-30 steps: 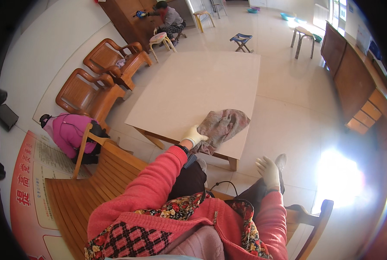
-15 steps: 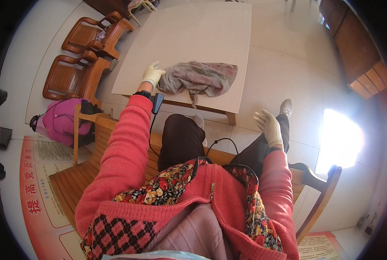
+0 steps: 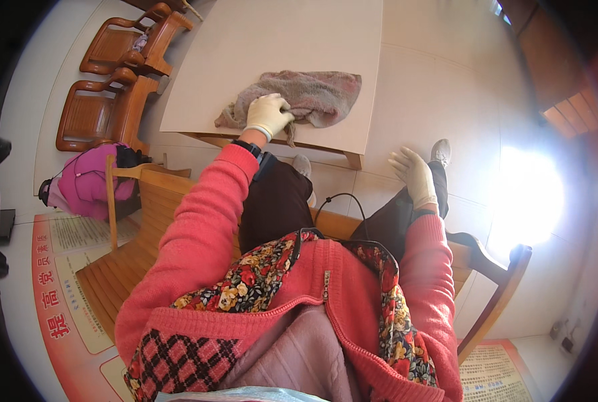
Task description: The person wipes the surface of a light-colored table with a cloth held in gloved hands. They move the cloth across the tabletop in repeated strokes, covering different areas of the surface.
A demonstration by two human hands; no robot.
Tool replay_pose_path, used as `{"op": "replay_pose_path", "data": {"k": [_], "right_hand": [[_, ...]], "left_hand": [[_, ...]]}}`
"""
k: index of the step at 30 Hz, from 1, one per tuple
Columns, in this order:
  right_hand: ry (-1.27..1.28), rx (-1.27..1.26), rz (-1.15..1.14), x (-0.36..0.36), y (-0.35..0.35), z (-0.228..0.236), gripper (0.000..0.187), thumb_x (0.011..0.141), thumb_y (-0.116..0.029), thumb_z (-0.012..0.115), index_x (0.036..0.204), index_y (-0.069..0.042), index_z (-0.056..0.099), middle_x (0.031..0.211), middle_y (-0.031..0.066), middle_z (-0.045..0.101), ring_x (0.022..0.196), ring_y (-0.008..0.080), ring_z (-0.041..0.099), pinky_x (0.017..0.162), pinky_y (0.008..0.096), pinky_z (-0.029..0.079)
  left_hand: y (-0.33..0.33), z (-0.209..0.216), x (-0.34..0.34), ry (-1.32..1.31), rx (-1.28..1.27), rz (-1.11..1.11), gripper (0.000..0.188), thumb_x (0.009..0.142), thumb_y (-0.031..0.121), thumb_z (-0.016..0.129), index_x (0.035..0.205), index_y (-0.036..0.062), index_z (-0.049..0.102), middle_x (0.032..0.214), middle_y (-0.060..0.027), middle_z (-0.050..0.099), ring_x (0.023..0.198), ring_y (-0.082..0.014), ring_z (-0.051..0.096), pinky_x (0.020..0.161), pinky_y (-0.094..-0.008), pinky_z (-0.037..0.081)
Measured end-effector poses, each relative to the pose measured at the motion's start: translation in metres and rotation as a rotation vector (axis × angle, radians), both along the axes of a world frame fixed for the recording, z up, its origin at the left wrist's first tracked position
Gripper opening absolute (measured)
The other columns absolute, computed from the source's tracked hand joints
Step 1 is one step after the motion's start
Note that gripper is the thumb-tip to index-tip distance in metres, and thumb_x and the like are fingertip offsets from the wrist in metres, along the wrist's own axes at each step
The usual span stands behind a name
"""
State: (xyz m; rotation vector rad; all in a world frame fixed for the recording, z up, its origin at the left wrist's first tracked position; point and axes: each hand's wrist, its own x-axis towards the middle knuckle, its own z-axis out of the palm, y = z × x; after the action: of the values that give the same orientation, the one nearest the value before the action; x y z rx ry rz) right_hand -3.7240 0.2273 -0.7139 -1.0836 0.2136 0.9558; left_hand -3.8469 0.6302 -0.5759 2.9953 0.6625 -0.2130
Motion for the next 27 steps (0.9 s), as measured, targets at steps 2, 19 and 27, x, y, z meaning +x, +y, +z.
{"op": "replay_pose_path", "data": {"k": [2, 19, 27], "right_hand": [[0.008, 0.049, 0.019, 0.000, 0.000, -0.001, 0.058, 0.112, -0.031, 0.038, 0.159, 0.003, 0.038, 0.151, 0.0270, 0.056, 0.135, 0.0358, 0.059, 0.116, 0.0423, 0.044], [0.006, 0.036, -0.045, 0.002, -0.001, 0.013, 0.055, 0.113, -0.029, 0.036, 0.155, 0.006, 0.042, 0.147, 0.0272, 0.060, 0.130, 0.0348, 0.064, 0.110, 0.0395, 0.052], [0.027, 0.128, -0.066, 0.004, -0.007, 0.004, 0.065, 0.112, -0.037, 0.021, 0.155, 0.007, 0.042, 0.149, 0.0304, 0.057, 0.133, 0.0392, 0.061, 0.113, 0.0418, 0.050]], "left_hand": [[0.013, 0.003, 0.001, -0.205, -0.147, 0.140, 0.031, 0.088, 0.039, 0.072, 0.100, 0.0122, 0.081, 0.100, -0.0095, 0.079, 0.097, -0.0333, 0.074, 0.089, -0.0450, 0.057], [0.023, 0.021, 0.013, -0.430, -0.276, 0.227, 0.036, 0.083, 0.038, 0.079, 0.105, 0.0092, 0.080, 0.103, -0.0168, 0.078, 0.099, -0.0360, 0.074, 0.089, -0.0457, 0.057], [0.052, 0.069, 0.019, -0.530, -0.068, 0.297, 0.038, 0.085, 0.042, 0.076, 0.109, 0.0132, 0.078, 0.106, -0.0142, 0.078, 0.100, -0.0352, 0.074, 0.088, -0.0445, 0.058]]}}
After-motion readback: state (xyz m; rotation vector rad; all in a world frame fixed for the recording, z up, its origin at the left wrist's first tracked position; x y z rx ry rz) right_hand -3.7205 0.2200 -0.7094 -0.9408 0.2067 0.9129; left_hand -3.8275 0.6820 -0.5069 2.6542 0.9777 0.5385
